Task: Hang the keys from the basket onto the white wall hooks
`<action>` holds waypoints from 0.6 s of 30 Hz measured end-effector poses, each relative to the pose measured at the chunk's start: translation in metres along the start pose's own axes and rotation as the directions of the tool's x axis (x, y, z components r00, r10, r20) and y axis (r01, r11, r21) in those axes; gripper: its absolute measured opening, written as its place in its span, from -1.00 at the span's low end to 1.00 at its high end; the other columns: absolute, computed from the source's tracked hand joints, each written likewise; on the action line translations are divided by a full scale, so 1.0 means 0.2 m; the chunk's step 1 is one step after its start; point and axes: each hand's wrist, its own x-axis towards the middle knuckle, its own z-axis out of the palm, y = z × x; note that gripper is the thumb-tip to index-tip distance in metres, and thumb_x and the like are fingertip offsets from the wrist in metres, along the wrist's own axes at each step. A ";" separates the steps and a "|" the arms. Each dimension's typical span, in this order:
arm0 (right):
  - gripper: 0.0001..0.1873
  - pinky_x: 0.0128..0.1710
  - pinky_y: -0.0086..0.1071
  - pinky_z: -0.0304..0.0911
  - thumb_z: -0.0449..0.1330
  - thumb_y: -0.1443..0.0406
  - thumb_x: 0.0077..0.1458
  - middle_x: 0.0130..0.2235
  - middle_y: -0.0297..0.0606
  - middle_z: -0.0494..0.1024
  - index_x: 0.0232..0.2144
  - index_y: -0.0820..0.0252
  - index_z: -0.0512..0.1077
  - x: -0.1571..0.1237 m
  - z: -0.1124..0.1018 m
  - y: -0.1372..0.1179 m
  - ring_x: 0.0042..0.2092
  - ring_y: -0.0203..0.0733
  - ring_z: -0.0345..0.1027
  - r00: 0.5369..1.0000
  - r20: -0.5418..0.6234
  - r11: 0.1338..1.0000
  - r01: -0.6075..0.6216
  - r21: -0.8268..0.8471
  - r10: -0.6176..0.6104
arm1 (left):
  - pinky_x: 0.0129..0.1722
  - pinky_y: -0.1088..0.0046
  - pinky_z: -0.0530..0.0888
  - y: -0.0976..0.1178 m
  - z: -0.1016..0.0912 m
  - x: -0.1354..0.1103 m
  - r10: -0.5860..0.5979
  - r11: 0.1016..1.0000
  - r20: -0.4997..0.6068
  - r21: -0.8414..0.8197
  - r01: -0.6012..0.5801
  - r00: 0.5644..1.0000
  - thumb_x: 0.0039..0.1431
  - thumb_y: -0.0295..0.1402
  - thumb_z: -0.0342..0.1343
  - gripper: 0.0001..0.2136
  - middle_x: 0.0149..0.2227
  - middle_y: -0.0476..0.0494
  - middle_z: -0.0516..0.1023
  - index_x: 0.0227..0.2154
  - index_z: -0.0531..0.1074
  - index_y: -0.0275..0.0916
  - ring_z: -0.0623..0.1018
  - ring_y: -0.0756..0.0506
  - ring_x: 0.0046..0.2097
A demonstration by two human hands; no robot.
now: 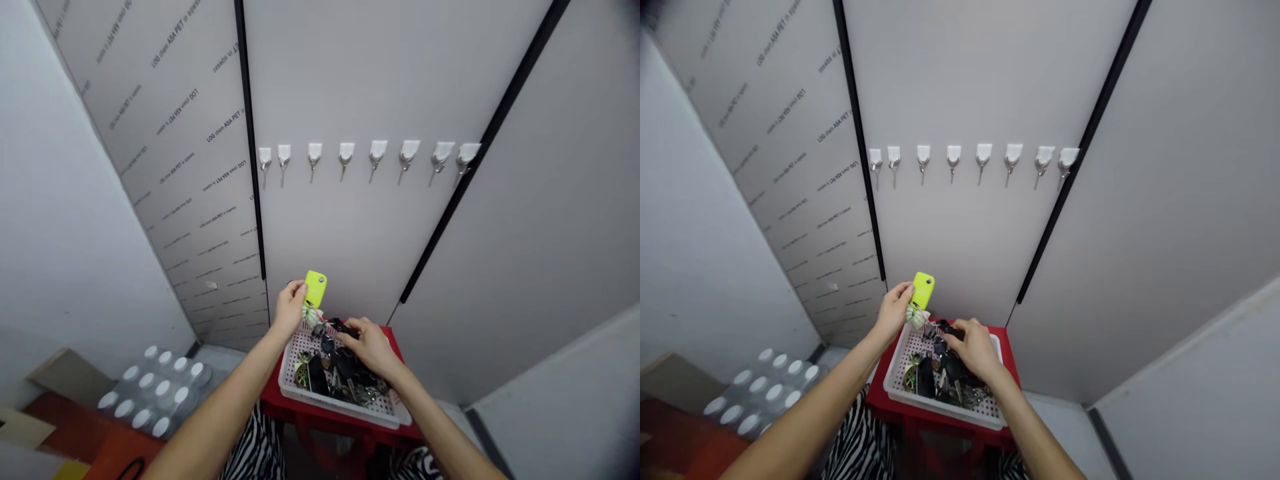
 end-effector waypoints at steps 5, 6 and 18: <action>-0.74 -0.54 -0.52 -0.01 -0.02 0.15 -0.21 -0.61 -0.38 0.24 -0.63 0.24 0.27 0.04 -0.16 -0.03 -0.53 -0.38 0.08 0.999 0.046 1.000 0.028 0.011 -0.028 | -0.56 0.60 0.28 -0.07 -0.04 0.03 -0.101 0.994 -0.079 -0.059 0.097 0.992 -0.17 -0.38 -0.06 -0.85 -0.59 0.01 0.34 -0.49 0.27 -0.34 0.32 0.10 -0.59; -0.74 -0.58 -0.54 -0.04 -0.03 0.15 -0.21 -0.64 -0.40 0.22 -0.63 0.25 0.27 0.06 -0.20 -0.05 -0.56 -0.41 0.04 0.996 0.082 0.999 0.039 0.025 -0.041 | -0.56 0.59 0.28 -0.08 -0.04 0.03 -0.121 0.992 -0.063 -0.040 0.118 0.991 -0.17 -0.39 -0.06 -0.84 -0.61 0.01 0.33 -0.46 0.26 -0.34 0.32 0.09 -0.59; -0.81 -0.65 -0.52 -0.11 0.03 0.24 -0.27 -0.70 -0.41 0.21 -0.63 0.26 0.35 0.26 -0.36 -0.34 -0.62 -0.43 0.01 0.961 0.188 0.966 0.228 -0.118 -0.204 | -0.25 0.50 0.24 0.09 0.09 -0.01 0.222 0.920 0.439 0.203 -0.337 0.871 -0.20 -0.48 -0.04 -0.70 -0.30 -0.07 0.39 -0.29 0.30 -0.26 0.34 0.00 -0.28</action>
